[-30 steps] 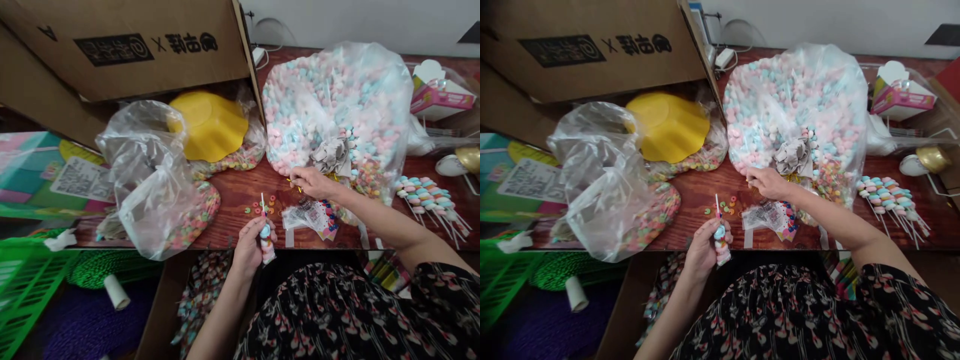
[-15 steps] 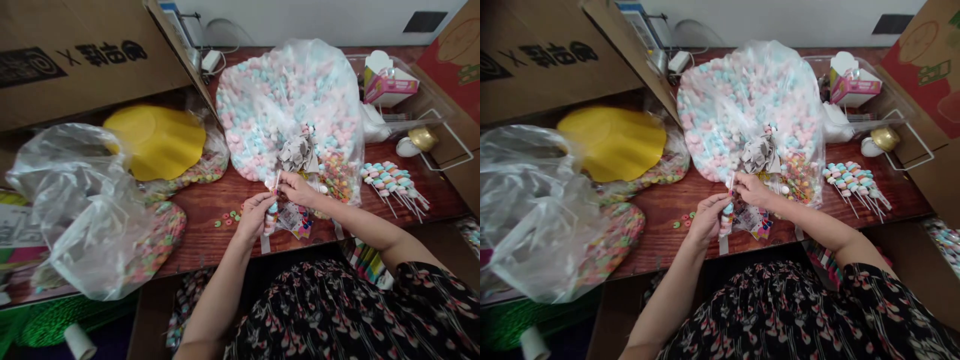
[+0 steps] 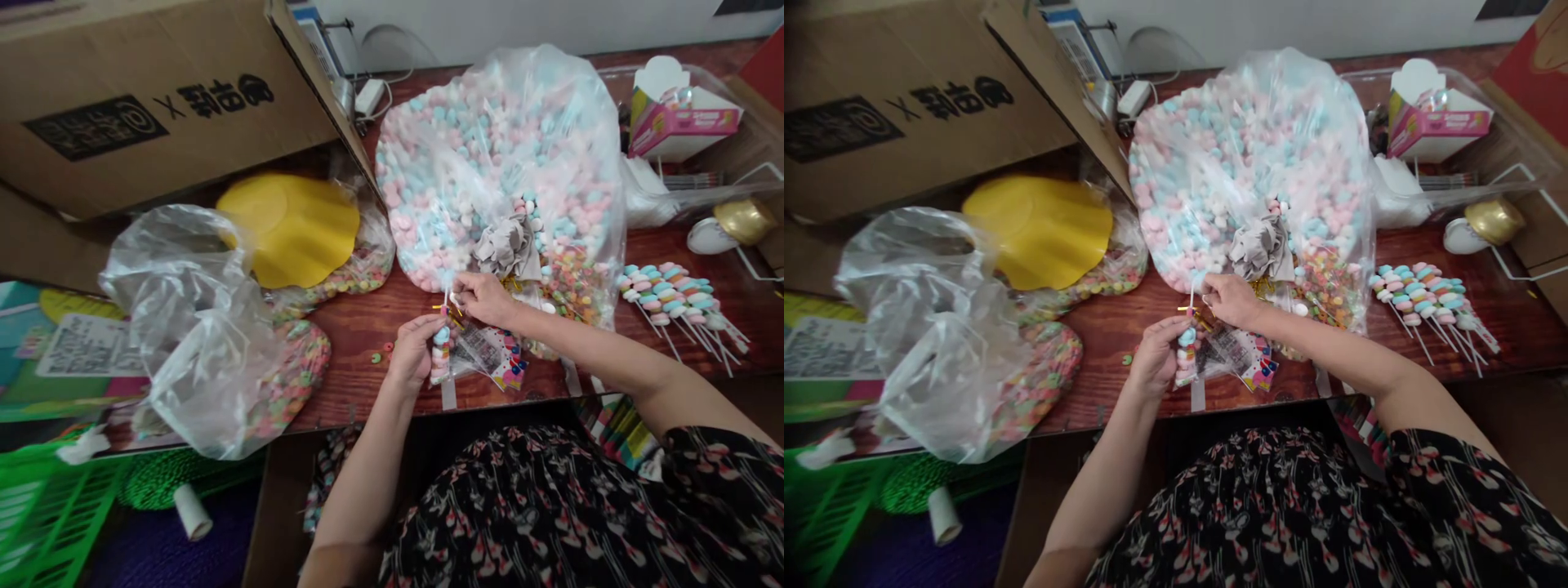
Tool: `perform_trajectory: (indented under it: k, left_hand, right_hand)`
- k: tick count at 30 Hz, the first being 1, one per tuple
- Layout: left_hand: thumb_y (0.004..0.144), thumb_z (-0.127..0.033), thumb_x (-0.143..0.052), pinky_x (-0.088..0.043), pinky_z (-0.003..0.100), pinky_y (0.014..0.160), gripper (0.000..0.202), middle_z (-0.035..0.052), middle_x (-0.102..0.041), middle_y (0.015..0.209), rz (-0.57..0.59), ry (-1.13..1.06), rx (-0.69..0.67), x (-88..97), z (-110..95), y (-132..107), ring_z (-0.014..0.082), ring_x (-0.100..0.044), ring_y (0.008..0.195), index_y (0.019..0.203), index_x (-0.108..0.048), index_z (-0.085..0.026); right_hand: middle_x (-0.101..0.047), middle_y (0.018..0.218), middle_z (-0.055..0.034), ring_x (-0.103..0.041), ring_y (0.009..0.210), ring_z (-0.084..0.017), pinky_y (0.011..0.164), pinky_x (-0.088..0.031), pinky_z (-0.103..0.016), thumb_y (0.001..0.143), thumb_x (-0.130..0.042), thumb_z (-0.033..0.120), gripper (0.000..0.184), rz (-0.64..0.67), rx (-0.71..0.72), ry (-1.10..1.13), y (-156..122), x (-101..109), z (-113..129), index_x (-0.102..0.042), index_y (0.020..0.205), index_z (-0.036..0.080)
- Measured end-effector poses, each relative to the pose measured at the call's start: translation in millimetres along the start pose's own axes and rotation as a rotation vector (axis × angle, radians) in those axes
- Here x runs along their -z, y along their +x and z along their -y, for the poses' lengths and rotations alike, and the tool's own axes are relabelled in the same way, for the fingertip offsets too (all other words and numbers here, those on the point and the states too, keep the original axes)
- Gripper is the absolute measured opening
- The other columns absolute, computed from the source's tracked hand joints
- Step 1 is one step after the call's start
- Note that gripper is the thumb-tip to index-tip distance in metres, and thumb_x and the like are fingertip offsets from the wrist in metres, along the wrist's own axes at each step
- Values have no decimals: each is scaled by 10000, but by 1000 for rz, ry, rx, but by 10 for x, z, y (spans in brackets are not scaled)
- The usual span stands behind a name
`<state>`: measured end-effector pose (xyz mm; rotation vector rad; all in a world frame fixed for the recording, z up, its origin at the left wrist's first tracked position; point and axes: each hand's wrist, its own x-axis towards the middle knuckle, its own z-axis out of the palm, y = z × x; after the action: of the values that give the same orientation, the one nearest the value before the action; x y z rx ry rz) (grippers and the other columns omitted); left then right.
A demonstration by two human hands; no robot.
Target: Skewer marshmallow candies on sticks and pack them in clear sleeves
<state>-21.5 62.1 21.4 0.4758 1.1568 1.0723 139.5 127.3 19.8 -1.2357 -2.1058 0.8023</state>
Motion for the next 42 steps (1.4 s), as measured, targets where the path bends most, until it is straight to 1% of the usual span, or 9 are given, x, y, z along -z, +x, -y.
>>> perform_trajectory:
  k: [4,8,10,12,15,20,28,34,42]
  left_hand:
    - [558,-179,-779,-489,215,454,202,56,-678,619,31,-30,20,124,-63,0,135,-622,518,697,-669,-83]
    - [579,-161,-750,-460,181,408,162,59,-662,610,125,-118,112,149,-79,-14,116,-599,500,687,-661,-79]
    - [598,-162,-743,-457,172,404,150,65,-662,616,165,-135,105,116,-63,-10,112,-598,506,692,-663,-76]
    - [610,-167,-743,-460,170,405,146,67,-666,627,184,-132,59,67,-47,5,113,-602,514,694,-665,-76]
    - [613,-180,-745,-460,175,403,151,55,-665,624,199,-108,15,-13,-58,36,106,-591,488,697,-665,-83]
    - [593,-173,-748,-467,185,413,160,45,-666,631,166,-71,-30,-73,-155,75,114,-603,504,701,-667,-85]
    - [616,-188,-710,-428,154,397,136,33,-663,623,27,-101,-98,119,-275,114,91,-582,493,700,-659,-94]
    - [613,-166,-712,-436,153,400,133,33,-651,640,43,-109,-7,56,-194,-17,95,-596,522,701,-650,-88]
    - [641,-157,-695,-419,131,382,129,34,-636,634,121,-193,82,-88,-107,-138,87,-590,517,738,-639,-91]
  right_hand:
    - [-677,895,-52,-586,766,-153,676,-400,-253,807,-503,106,216,-53,193,-193,-77,62,-47,-673,919,180]
    - [-687,991,-43,-616,900,-142,788,-460,-261,863,-460,120,246,-75,517,-27,-194,136,9,-685,894,212]
    - [-689,926,-37,-614,853,-142,775,-467,-268,851,-511,160,179,-90,447,66,-211,159,36,-684,866,203]
    - [-673,814,-29,-593,729,-133,693,-459,-258,824,-574,218,128,-62,209,177,-201,158,44,-680,877,170]
    - [-639,710,2,-541,606,-103,597,-412,-220,773,-617,231,172,151,-65,341,-165,117,27,-679,896,129]
    - [-534,603,38,-457,587,-87,590,-341,-204,776,-570,191,116,204,-91,262,-118,94,16,-639,712,123]
    - [-659,880,-101,-578,790,-197,670,-383,-279,797,-530,143,181,248,25,-442,-191,84,52,-665,918,154]
    - [-638,1030,-79,-570,899,-178,770,-437,-303,904,-428,180,245,-85,520,-332,-219,121,60,-652,995,218]
    - [-578,1212,-79,-557,979,-173,785,-460,-303,863,-464,159,275,-103,600,-388,-271,207,3,-650,1050,238]
